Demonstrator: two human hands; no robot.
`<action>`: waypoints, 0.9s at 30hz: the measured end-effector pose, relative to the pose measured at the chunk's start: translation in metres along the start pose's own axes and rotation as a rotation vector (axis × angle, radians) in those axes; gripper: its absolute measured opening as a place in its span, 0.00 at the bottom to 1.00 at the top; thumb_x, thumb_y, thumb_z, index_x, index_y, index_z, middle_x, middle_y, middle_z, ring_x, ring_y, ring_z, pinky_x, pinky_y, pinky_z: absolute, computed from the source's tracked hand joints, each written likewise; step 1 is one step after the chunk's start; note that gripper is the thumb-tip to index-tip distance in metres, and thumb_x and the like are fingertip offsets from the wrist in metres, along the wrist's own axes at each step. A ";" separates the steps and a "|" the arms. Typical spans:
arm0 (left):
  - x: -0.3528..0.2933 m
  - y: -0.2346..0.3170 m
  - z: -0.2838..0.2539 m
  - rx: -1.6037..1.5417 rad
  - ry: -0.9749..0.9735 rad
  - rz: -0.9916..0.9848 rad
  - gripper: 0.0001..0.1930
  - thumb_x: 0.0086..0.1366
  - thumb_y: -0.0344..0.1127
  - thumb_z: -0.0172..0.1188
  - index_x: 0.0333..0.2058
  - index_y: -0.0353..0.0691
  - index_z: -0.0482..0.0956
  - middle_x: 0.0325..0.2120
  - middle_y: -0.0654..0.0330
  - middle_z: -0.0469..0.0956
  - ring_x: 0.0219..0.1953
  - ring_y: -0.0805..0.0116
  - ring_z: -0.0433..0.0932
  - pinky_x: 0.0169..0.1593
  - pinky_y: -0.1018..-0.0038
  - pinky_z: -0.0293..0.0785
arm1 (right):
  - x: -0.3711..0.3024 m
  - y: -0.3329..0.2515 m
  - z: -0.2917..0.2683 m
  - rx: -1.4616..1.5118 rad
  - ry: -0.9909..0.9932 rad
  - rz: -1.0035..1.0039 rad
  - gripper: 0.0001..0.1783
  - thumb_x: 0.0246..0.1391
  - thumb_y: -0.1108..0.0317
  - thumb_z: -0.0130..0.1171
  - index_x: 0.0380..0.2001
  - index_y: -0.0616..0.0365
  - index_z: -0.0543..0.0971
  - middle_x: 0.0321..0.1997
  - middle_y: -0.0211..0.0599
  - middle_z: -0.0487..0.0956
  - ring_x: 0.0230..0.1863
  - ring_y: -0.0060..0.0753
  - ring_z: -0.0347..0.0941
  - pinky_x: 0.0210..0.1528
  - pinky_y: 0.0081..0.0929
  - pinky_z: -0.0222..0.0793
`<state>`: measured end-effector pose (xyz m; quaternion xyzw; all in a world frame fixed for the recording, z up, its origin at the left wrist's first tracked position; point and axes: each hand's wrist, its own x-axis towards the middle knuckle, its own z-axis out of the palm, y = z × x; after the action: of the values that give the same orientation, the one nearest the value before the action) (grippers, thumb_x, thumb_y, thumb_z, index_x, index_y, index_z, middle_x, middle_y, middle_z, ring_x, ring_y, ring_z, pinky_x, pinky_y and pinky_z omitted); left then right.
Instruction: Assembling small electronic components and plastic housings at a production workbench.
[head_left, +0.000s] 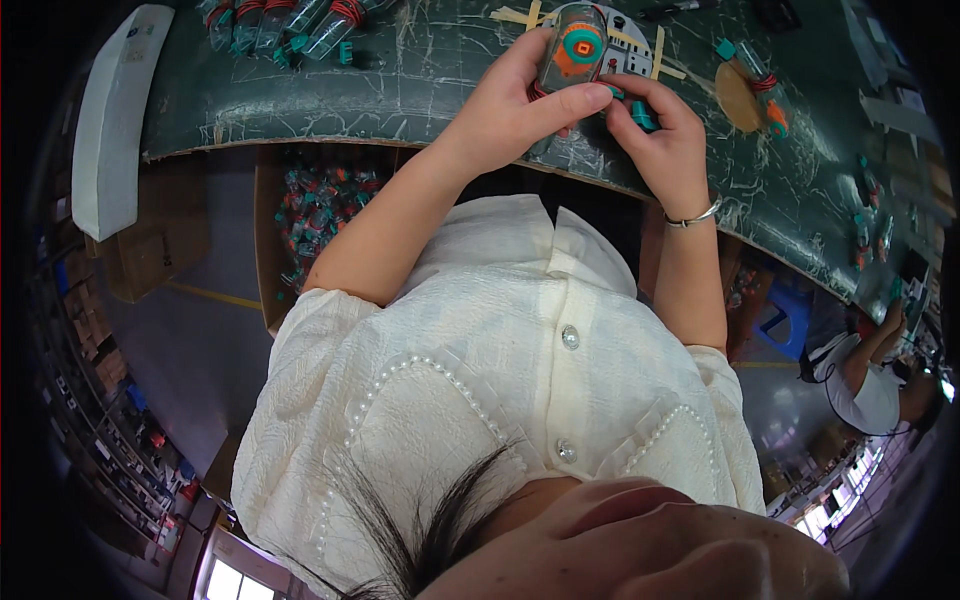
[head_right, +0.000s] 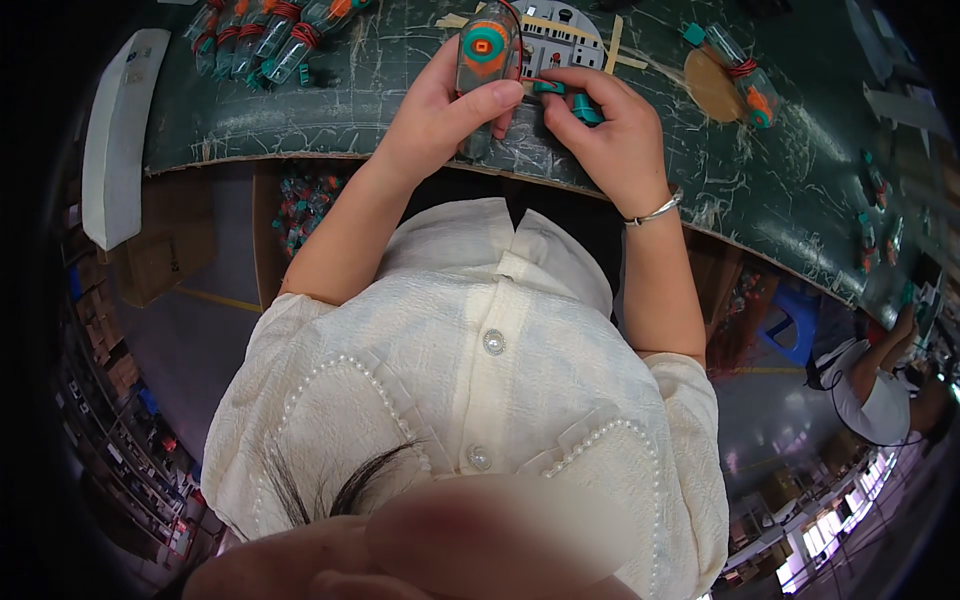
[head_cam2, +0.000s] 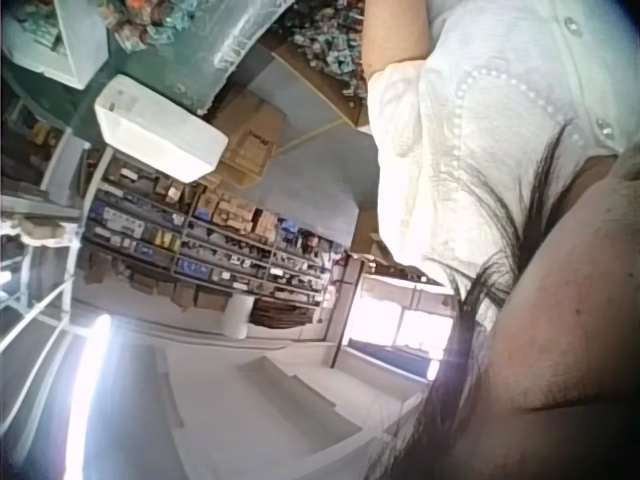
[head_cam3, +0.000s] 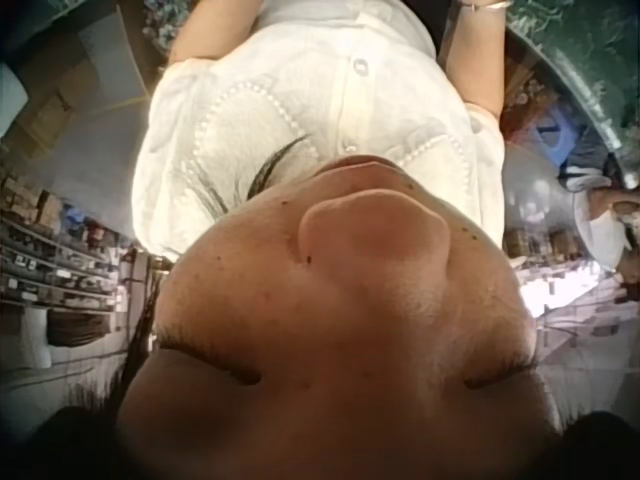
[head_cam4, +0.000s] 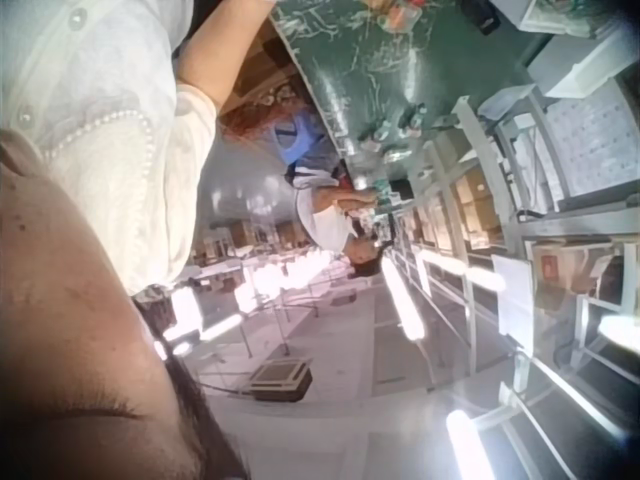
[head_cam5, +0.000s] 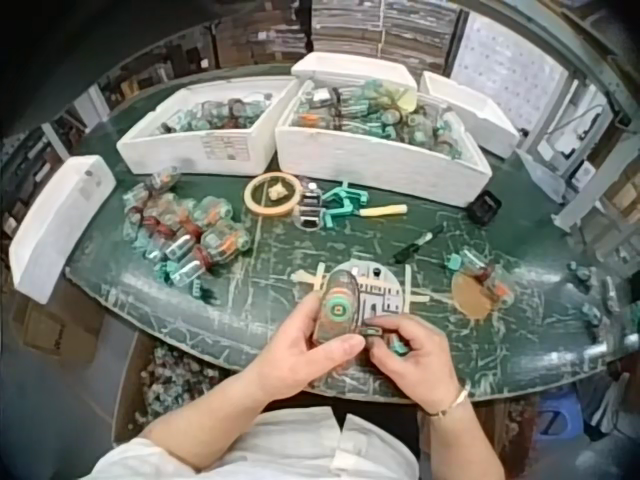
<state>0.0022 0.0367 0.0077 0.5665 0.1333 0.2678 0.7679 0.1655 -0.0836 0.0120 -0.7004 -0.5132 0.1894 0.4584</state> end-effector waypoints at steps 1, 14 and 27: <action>0.000 0.000 0.000 0.007 0.001 -0.001 0.30 0.63 0.45 0.69 0.54 0.31 0.68 0.39 0.60 0.78 0.31 0.79 0.76 0.32 0.82 0.75 | 0.000 0.000 0.000 0.001 0.004 -0.011 0.15 0.49 0.68 0.69 0.43 0.52 0.84 0.34 0.33 0.82 0.34 0.27 0.78 0.40 0.24 0.74; 0.000 -0.002 -0.001 0.009 0.000 -0.008 0.30 0.63 0.45 0.69 0.54 0.31 0.67 0.39 0.60 0.77 0.32 0.79 0.76 0.32 0.82 0.75 | 0.000 0.003 0.000 0.025 0.012 -0.024 0.14 0.51 0.68 0.68 0.43 0.52 0.85 0.36 0.34 0.83 0.36 0.28 0.79 0.40 0.24 0.74; -0.001 0.000 0.000 -0.019 -0.003 0.001 0.29 0.64 0.44 0.69 0.53 0.31 0.67 0.39 0.60 0.77 0.32 0.80 0.75 0.32 0.82 0.75 | 0.000 0.000 0.000 0.017 0.000 -0.025 0.14 0.51 0.68 0.68 0.43 0.53 0.85 0.39 0.34 0.84 0.37 0.29 0.80 0.42 0.24 0.74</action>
<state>0.0017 0.0363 0.0078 0.5598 0.1293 0.2685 0.7732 0.1657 -0.0836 0.0127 -0.6900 -0.5205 0.1879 0.4666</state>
